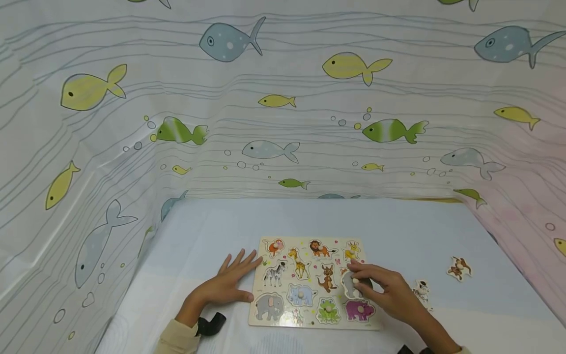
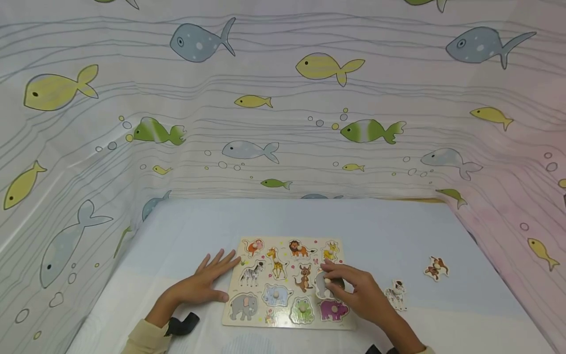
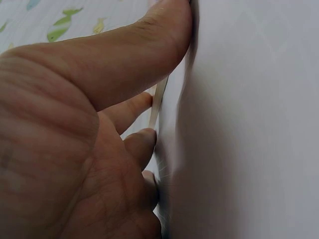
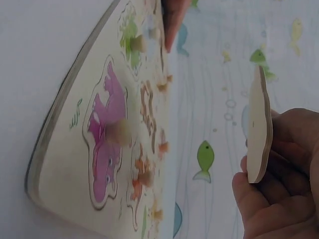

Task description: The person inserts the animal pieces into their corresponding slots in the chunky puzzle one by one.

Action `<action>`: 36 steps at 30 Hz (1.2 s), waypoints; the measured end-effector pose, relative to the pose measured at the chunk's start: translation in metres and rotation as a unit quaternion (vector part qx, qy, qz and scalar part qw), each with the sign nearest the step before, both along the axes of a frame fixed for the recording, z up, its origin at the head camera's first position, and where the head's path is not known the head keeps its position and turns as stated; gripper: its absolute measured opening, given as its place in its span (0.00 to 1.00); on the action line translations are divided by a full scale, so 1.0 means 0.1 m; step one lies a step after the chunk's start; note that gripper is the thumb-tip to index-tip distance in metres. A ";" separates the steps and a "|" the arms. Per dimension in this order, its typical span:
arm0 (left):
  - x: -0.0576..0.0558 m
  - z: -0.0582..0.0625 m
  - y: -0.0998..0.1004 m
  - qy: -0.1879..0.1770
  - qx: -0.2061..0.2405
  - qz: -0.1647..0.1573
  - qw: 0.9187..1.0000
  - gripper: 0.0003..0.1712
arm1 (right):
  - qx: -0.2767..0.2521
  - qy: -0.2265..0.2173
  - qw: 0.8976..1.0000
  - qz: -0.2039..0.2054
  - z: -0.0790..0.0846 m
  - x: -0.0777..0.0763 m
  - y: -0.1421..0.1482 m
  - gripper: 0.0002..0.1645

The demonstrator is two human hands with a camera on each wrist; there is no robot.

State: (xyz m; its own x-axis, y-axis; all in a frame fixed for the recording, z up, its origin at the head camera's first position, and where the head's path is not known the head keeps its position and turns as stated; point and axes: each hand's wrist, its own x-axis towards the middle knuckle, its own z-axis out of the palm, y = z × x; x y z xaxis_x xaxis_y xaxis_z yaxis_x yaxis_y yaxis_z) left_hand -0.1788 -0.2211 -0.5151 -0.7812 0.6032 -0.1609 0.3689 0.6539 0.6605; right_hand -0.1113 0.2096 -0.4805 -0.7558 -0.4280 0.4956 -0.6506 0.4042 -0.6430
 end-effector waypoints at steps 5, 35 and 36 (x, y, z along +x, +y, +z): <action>0.00 -0.01 0.00 -0.001 -0.001 0.001 1.000 0.57 | -0.010 -0.009 1.000 0.024 -0.07 -0.09 -0.21 0.19; -0.02 0.00 -0.02 0.013 -0.012 -0.011 1.000 0.57 | -0.049 -0.066 0.994 0.070 -0.19 -0.21 -1.16 0.16; -0.02 0.00 -0.02 0.013 -0.012 -0.011 1.000 0.56 | -0.047 -0.062 0.994 0.070 -0.21 -0.21 -1.19 0.16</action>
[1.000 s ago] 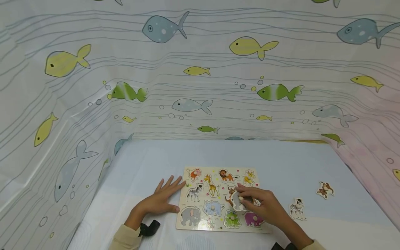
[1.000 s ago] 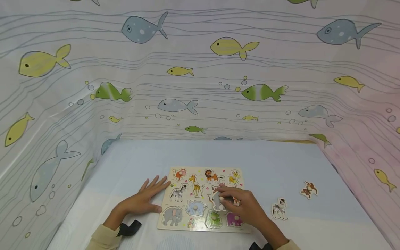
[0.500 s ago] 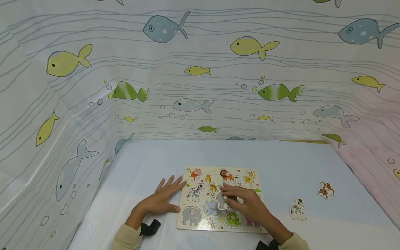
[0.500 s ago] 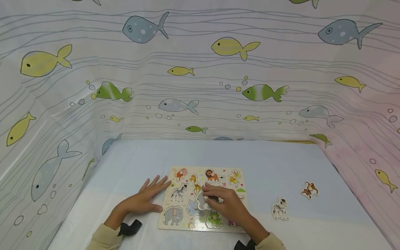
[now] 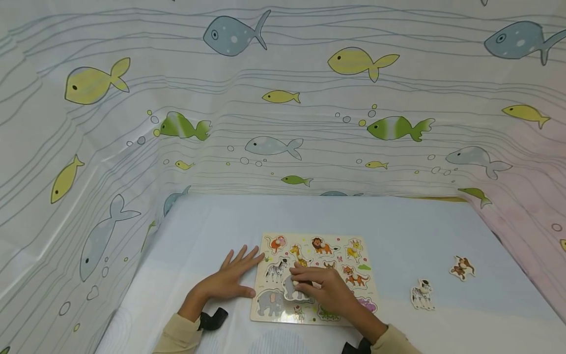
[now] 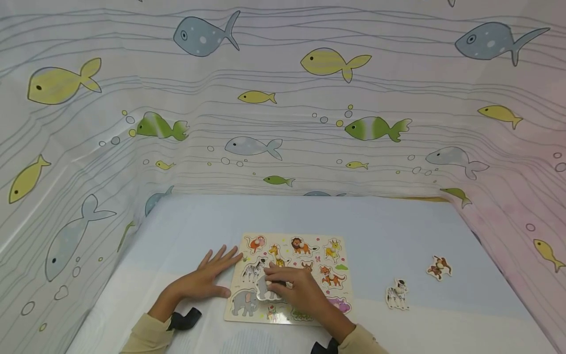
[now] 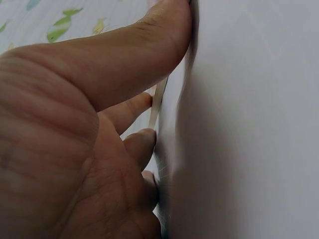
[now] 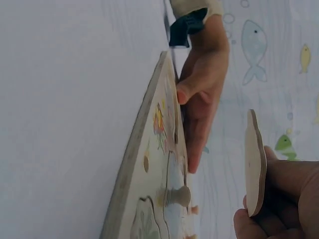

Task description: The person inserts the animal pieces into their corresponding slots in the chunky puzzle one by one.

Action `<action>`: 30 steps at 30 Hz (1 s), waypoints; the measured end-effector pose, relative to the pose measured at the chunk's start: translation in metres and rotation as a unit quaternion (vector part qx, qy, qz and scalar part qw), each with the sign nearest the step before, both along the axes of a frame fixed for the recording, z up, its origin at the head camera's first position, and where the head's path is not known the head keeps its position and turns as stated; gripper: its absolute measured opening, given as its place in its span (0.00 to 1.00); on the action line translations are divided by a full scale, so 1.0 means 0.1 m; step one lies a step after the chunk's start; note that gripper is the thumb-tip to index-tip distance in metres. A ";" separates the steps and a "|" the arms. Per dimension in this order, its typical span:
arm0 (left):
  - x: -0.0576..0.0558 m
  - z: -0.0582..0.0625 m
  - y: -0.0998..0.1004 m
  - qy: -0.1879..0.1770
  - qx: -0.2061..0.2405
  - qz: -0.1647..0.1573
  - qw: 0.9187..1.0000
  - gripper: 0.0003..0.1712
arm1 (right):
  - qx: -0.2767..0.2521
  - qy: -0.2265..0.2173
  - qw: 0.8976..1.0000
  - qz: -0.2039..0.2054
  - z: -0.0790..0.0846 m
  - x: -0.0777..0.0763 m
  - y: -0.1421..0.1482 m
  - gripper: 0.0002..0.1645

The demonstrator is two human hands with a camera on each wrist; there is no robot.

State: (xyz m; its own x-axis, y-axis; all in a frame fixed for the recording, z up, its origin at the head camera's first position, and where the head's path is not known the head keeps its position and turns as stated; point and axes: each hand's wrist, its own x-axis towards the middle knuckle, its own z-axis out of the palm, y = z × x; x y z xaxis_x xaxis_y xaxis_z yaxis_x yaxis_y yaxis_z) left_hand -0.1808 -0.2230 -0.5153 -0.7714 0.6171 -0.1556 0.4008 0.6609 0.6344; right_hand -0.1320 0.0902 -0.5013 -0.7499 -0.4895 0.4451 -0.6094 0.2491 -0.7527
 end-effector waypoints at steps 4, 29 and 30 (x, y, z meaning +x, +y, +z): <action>0.01 0.01 -0.01 0.002 0.005 -0.003 1.000 0.56 | -0.004 -0.006 1.000 -0.004 -0.04 0.02 -0.12 0.16; 0.01 0.05 0.00 -0.002 0.007 -0.005 1.000 0.56 | 0.083 0.017 0.995 -0.050 -0.26 0.16 -0.67 0.14; 0.00 0.05 0.00 -0.003 0.004 -0.004 1.000 0.56 | 0.086 0.025 0.995 -0.051 -0.26 0.16 -0.68 0.14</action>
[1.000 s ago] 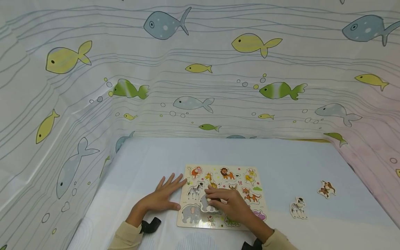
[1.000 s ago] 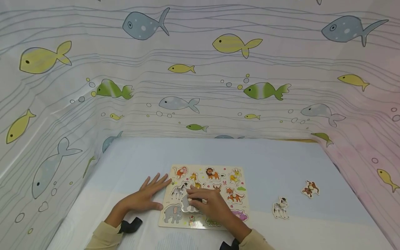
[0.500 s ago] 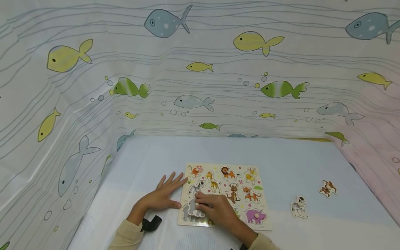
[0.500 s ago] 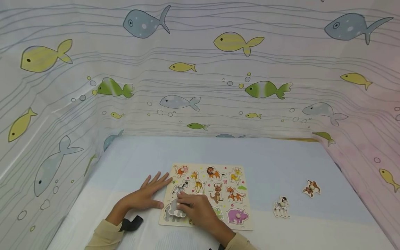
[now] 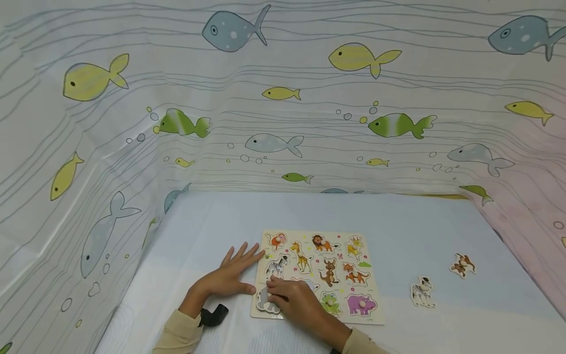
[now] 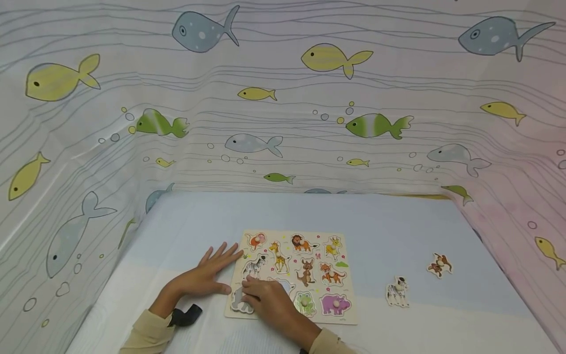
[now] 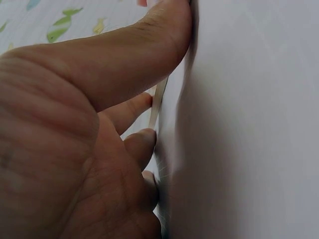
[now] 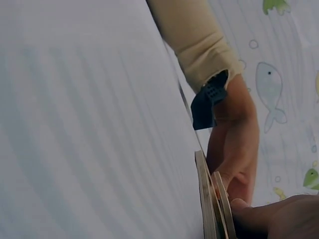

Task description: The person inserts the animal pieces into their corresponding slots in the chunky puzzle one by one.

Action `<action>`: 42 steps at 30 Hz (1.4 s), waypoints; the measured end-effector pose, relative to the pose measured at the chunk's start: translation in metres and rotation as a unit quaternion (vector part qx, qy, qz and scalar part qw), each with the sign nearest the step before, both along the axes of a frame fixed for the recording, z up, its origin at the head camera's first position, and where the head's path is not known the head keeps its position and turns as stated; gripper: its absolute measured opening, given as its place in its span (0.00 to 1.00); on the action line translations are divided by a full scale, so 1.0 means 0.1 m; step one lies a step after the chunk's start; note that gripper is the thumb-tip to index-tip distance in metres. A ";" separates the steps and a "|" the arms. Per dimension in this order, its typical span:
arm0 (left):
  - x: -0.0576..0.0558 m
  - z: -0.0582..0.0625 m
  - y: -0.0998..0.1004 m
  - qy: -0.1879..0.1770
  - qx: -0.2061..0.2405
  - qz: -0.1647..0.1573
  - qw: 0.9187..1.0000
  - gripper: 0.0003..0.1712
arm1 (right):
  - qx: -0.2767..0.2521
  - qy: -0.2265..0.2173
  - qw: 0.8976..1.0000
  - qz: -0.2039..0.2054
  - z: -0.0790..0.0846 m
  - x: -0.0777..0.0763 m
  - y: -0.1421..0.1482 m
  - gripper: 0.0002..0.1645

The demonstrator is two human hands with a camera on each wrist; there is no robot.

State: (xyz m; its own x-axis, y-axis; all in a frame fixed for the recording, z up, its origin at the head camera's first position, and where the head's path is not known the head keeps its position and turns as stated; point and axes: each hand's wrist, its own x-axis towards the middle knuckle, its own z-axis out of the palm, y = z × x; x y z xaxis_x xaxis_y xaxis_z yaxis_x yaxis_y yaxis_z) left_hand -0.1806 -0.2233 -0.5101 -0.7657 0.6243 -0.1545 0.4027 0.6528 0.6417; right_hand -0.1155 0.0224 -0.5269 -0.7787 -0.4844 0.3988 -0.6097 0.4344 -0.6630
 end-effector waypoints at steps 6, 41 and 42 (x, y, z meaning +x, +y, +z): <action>-0.02 0.00 0.00 0.000 -0.004 0.000 1.000 0.56 | 0.033 0.040 0.999 -0.003 0.00 0.01 -0.01 0.12; -0.02 0.01 0.02 -0.002 -0.014 0.000 1.000 0.56 | 0.071 0.078 0.994 0.002 0.03 0.00 -0.01 0.14; -0.01 0.01 0.02 -0.003 -0.012 0.001 1.000 0.56 | 0.075 0.080 0.994 0.002 0.02 0.01 -0.01 0.14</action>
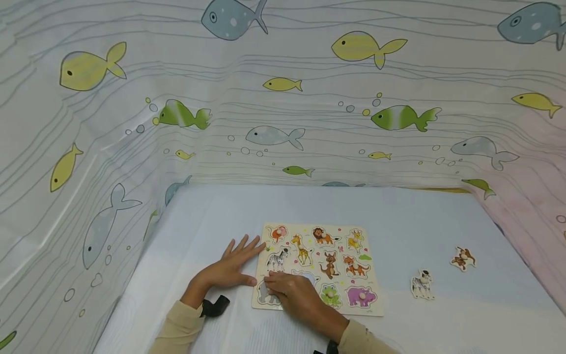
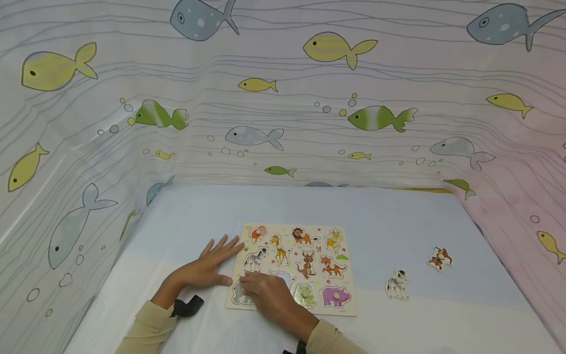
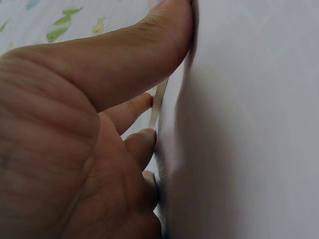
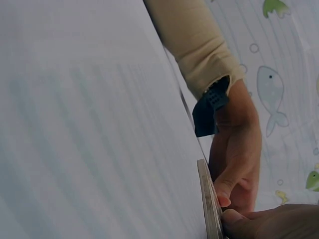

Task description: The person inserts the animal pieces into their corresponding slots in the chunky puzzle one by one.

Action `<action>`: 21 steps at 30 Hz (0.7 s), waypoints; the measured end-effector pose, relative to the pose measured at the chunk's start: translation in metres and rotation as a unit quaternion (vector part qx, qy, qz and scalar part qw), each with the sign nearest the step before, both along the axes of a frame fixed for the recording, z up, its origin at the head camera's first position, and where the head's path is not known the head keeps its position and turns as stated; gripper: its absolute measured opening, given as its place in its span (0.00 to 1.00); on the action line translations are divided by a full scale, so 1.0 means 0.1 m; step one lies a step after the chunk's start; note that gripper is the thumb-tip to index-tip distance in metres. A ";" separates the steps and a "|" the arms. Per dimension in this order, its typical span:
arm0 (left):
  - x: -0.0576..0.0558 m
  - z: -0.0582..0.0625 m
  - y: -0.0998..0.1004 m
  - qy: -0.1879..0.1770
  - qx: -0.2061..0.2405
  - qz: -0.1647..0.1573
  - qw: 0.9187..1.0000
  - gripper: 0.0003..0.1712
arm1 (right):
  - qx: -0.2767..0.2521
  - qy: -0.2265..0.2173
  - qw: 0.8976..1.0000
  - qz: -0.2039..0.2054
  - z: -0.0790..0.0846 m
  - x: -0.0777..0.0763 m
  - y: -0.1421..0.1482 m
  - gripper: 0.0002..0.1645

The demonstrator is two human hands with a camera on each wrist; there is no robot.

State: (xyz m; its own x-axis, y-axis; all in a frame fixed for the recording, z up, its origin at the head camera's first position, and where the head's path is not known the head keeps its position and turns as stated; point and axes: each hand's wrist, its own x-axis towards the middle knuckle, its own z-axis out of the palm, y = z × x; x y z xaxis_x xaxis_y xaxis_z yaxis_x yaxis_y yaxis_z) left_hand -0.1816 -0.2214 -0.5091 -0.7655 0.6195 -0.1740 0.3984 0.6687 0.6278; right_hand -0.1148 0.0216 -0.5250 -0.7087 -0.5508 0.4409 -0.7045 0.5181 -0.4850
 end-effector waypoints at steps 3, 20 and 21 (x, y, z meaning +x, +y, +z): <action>0.00 0.00 0.00 0.001 0.002 0.000 1.000 0.55 | 0.006 0.001 1.000 -0.002 0.01 0.00 0.00 0.14; -0.02 -0.05 -0.02 -0.009 0.011 0.000 1.000 0.56 | 0.053 -0.085 0.995 0.015 0.12 0.07 0.03 0.26; -0.03 -0.05 -0.02 -0.010 0.013 0.001 1.000 0.56 | 0.043 -0.096 0.994 0.017 0.16 0.07 0.04 0.27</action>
State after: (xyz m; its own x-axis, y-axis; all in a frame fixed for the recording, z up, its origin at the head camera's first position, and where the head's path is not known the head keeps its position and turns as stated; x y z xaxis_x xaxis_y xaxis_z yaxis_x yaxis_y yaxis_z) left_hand -0.1842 -0.2238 -0.5140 -0.7631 0.6225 -0.1739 0.3844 0.6534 0.6522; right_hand -0.1075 0.0261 -0.5089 -0.7561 -0.6053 0.2488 -0.6205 0.5419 -0.5669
